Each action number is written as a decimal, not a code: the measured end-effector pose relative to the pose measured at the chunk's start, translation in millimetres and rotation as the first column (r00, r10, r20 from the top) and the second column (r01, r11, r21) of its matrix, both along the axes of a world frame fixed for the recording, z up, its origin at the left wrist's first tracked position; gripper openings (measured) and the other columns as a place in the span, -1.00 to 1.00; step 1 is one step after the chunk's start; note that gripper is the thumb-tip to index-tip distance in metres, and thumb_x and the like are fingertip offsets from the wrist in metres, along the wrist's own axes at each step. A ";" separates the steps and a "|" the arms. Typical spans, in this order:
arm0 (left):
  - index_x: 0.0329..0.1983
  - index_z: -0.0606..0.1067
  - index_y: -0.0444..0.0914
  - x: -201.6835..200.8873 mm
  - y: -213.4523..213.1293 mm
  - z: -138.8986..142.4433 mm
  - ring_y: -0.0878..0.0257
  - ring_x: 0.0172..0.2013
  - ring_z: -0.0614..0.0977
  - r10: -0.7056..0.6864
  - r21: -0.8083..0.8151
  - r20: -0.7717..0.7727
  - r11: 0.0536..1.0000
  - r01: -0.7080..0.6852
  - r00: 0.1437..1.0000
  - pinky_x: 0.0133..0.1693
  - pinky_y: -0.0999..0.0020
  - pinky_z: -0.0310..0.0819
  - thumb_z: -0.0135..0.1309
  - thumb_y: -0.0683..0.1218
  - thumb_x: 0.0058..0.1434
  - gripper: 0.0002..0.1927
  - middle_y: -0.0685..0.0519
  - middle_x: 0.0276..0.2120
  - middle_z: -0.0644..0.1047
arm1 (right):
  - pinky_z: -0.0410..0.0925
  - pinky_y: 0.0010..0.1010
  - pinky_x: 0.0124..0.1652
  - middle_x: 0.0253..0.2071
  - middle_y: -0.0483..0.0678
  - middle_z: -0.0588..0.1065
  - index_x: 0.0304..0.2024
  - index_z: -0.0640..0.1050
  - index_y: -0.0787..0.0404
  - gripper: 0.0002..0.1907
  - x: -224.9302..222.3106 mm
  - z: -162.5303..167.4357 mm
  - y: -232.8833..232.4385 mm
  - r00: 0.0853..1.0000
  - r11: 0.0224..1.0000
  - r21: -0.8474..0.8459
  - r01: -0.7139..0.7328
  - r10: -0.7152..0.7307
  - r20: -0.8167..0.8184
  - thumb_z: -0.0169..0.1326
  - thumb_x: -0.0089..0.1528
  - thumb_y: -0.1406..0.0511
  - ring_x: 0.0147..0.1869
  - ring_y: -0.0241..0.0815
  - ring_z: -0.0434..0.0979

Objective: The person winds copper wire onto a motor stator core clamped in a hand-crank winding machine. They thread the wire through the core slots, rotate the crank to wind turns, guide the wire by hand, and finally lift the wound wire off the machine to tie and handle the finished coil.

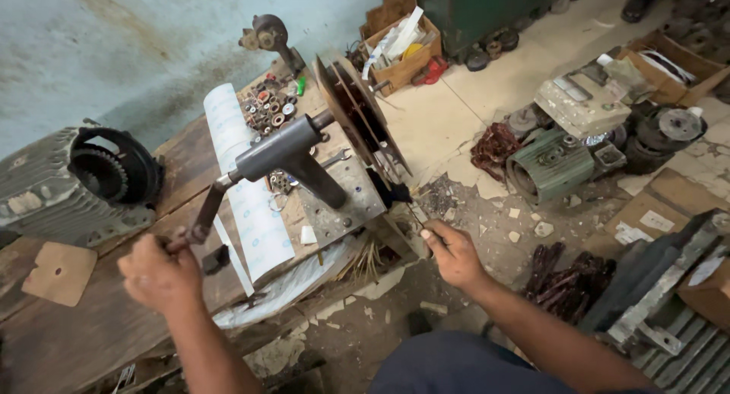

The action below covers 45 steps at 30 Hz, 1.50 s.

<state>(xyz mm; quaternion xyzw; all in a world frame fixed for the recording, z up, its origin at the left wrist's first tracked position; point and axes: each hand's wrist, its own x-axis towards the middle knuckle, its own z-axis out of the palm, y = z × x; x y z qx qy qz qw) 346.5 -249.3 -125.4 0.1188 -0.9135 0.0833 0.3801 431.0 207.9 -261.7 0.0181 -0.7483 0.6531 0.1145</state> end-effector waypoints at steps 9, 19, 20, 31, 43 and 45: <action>-0.28 0.46 -0.21 -84.5 -3.1 77.0 -0.08 -0.05 0.50 -0.084 -0.124 -0.186 0.990 0.062 0.979 -0.22 -0.03 0.36 0.25 0.03 0.20 -0.74 -0.01 -0.15 0.53 | 0.35 -0.43 -0.40 -0.55 -0.12 0.45 -0.19 0.53 0.26 -0.84 -10.8 8.5 -3.1 1.000 1.000 0.015 0.019 -0.019 0.017 0.01 0.37 0.29 -0.46 -0.33 0.42; 0.19 0.42 -0.23 -157.2 38.4 119.5 -0.25 0.16 0.36 -0.134 0.004 -0.035 0.991 0.134 0.990 0.02 -0.11 0.42 0.33 -0.12 0.10 -0.42 -0.25 0.21 0.34 | 0.37 -0.43 -0.38 -0.53 -0.10 0.48 -0.13 0.55 0.29 -0.84 -18.3 -11.1 -7.3 0.998 0.998 0.001 0.064 -0.064 0.015 0.02 0.34 0.31 -0.45 -0.32 0.46; 0.25 0.36 -0.22 -159.6 45.9 110.2 -0.22 0.24 0.33 -0.191 -0.047 -0.033 0.981 0.189 0.981 0.16 -0.08 0.42 0.28 -0.19 0.12 -0.38 -0.26 0.28 0.30 | 0.37 -0.43 -0.38 -0.52 -0.10 0.48 -0.11 0.54 0.29 -0.84 -19.0 -13.9 -8.4 0.997 0.998 -0.010 0.070 -0.069 0.023 0.03 0.34 0.32 -0.45 -0.31 0.46; 0.60 -0.04 -0.07 -136.3 61.9 47.6 -0.30 0.47 -0.13 -0.268 0.256 0.422 0.952 0.169 0.866 0.34 -0.11 0.09 0.39 0.10 -0.03 0.21 -0.28 0.50 -0.01 | 0.36 -0.46 -0.33 -0.51 -0.12 0.45 -0.18 0.53 0.31 -0.83 -4.0 -10.9 -9.7 1.000 0.998 -0.063 0.019 -0.020 -0.011 -0.02 0.40 0.32 -0.40 -0.34 0.43; 0.34 0.34 -0.08 -63.7 60.3 -48.3 -0.21 0.35 0.20 -0.223 0.277 0.488 0.956 0.092 0.844 0.21 -0.03 0.26 0.43 0.17 -0.07 -0.10 -0.17 0.31 0.29 | 0.34 -0.48 -0.39 -0.55 -0.16 0.45 -0.16 0.55 0.28 -0.84 -1.4 -6.9 -9.9 0.994 0.994 0.025 0.103 -0.104 0.031 0.01 0.36 0.32 -0.45 -0.37 0.41; 0.21 0.45 -0.07 -43.8 57.7 -62.8 -0.17 0.28 0.31 -0.251 0.297 0.406 0.946 0.132 0.879 0.16 -0.01 0.35 0.40 0.13 -0.02 -0.28 -0.14 0.18 0.40 | 0.34 -0.47 -0.37 -0.54 -0.15 0.44 -0.21 0.54 0.30 -0.83 -4.4 -10.5 -9.0 0.997 0.998 -0.006 0.069 -0.068 0.030 0.01 0.39 0.31 -0.43 -0.37 0.40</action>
